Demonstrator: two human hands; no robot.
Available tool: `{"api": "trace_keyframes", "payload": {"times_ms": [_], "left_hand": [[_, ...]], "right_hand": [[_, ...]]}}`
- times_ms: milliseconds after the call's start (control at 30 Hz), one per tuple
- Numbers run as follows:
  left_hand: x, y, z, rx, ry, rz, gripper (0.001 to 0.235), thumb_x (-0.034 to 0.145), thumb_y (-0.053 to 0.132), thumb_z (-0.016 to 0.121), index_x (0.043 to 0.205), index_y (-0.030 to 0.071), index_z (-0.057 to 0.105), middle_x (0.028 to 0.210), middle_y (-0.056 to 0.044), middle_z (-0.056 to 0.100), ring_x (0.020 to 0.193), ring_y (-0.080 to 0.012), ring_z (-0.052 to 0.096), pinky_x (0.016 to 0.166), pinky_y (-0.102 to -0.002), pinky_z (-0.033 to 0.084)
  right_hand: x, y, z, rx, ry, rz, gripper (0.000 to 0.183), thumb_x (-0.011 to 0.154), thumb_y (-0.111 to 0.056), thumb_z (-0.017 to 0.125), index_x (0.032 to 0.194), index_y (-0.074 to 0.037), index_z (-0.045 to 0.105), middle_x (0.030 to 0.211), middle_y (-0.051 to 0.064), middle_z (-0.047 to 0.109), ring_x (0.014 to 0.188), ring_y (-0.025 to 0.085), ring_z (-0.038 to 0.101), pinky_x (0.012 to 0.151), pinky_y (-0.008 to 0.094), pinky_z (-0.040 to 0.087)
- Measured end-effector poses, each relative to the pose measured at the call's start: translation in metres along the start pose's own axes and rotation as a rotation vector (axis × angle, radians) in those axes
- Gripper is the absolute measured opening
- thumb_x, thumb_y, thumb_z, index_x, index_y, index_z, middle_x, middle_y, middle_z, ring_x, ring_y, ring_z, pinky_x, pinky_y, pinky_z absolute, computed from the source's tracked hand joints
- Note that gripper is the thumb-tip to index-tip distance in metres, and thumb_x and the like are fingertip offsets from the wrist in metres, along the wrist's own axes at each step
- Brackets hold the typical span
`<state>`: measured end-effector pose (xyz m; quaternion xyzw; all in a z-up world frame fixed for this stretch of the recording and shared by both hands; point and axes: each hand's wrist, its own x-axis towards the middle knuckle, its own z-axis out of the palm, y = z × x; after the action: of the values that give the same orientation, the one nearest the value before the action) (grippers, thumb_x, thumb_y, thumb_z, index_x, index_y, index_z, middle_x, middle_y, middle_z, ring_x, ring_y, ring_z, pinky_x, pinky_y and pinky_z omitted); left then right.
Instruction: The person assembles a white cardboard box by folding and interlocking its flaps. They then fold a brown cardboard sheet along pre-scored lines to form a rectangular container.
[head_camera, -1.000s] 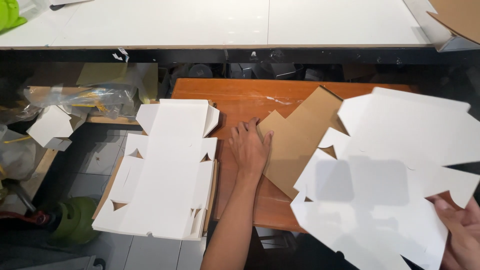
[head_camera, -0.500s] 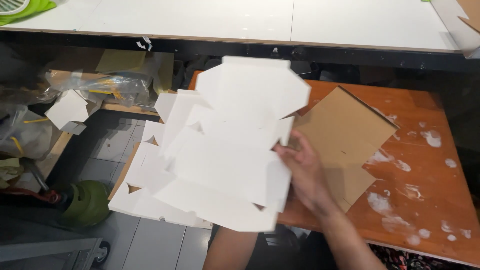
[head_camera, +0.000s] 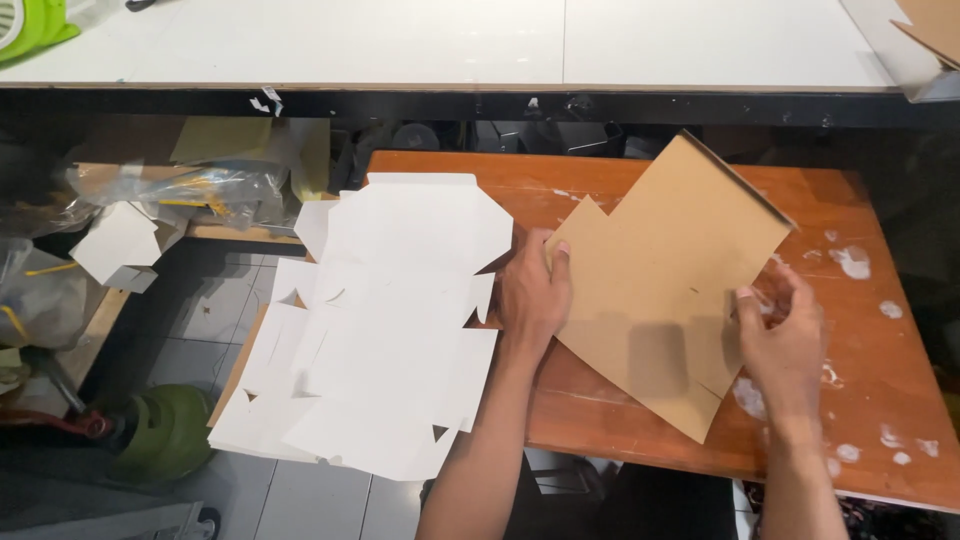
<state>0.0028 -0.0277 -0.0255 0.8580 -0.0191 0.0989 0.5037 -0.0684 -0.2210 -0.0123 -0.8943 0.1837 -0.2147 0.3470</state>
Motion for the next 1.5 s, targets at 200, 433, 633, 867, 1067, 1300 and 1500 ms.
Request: {"api": "trace_keyframes", "payload": {"times_ms": [200, 433, 633, 867, 1067, 1300, 1500], "left_hand": [[-0.003, 0.016, -0.015, -0.194, -0.159, -0.284, 0.015, 0.077, 0.03, 0.041, 0.081, 0.017, 0.048, 0.074, 0.006, 0.056, 0.061, -0.0121, 0.046, 0.06, -0.026, 0.035], [0.0, 0.0, -0.005, -0.186, 0.01, -0.141, 0.024, 0.072, 0.019, 0.039, 0.05, 0.012, 0.036, 0.046, 0.004, 0.036, 0.047, -0.0092, 0.031, 0.048, -0.024, 0.029], [0.008, -0.017, 0.007, -0.066, 0.049, 0.082, 0.017, 0.077, 0.016, 0.047, 0.091, 0.015, 0.056, 0.079, 0.004, 0.06, 0.059, -0.0104, 0.051, 0.063, -0.024, 0.043], [0.013, -0.007, 0.003, 0.015, -0.182, 0.04, 0.058, 0.077, 0.032, 0.047, 0.13, 0.02, 0.026, 0.114, 0.0, 0.053, 0.112, -0.0178, 0.043, 0.085, -0.034, 0.038], [0.015, -0.015, 0.01, -0.249, -0.175, 0.034, 0.047, 0.08, 0.019, 0.05, 0.125, 0.02, 0.038, 0.096, 0.005, 0.05, 0.064, -0.0055, 0.041, 0.07, -0.017, 0.038], [0.026, -0.049, 0.029, -0.23, -0.196, 0.022, 0.038, 0.075, 0.016, 0.06, 0.112, 0.014, 0.053, 0.079, -0.002, 0.061, 0.063, -0.0108, 0.052, 0.059, -0.024, 0.043], [0.019, -0.041, 0.026, -0.198, -0.162, 0.078, 0.015, 0.075, 0.012, 0.058, 0.089, 0.009, 0.06, 0.074, -0.007, 0.06, 0.063, -0.016, 0.054, 0.058, -0.026, 0.046]], "right_hand": [[0.053, 0.027, -0.008, 0.379, -0.157, 0.506, 0.061, 0.083, -0.026, 0.055, 0.133, -0.011, 0.022, 0.114, 0.016, 0.049, 0.096, 0.02, 0.052, 0.078, 0.029, 0.042], [0.083, 0.046, -0.005, 0.437, -0.296, 0.399, 0.034, 0.082, -0.011, 0.056, 0.115, -0.006, 0.048, 0.078, 0.008, 0.059, 0.053, 0.015, 0.053, 0.052, 0.025, 0.047], [0.095, 0.053, 0.003, 0.461, -0.558, 0.313, 0.042, 0.079, -0.009, 0.056, 0.119, -0.009, 0.044, 0.084, 0.004, 0.056, 0.059, 0.011, 0.046, 0.049, 0.024, 0.039], [0.079, 0.036, 0.008, 0.532, -0.713, 0.25, 0.071, 0.073, -0.004, 0.052, 0.136, -0.011, 0.02, 0.105, 0.019, 0.052, 0.072, 0.022, 0.052, 0.052, 0.031, 0.042], [0.076, 0.038, 0.015, 0.753, -0.691, -0.03, 0.047, 0.076, 0.0, 0.046, 0.121, -0.003, 0.036, 0.116, 0.012, 0.047, 0.104, 0.02, 0.048, 0.088, 0.029, 0.04], [0.073, 0.048, 0.031, 0.736, -0.59, 0.006, 0.047, 0.079, 0.002, 0.048, 0.123, -0.013, 0.042, 0.088, 0.011, 0.058, 0.063, 0.013, 0.056, 0.048, 0.026, 0.05], [0.071, 0.031, 0.022, 0.745, -0.495, -0.06, 0.05, 0.084, -0.004, 0.047, 0.131, -0.012, 0.032, 0.084, 0.015, 0.057, 0.061, 0.016, 0.056, 0.047, 0.026, 0.05]]}}
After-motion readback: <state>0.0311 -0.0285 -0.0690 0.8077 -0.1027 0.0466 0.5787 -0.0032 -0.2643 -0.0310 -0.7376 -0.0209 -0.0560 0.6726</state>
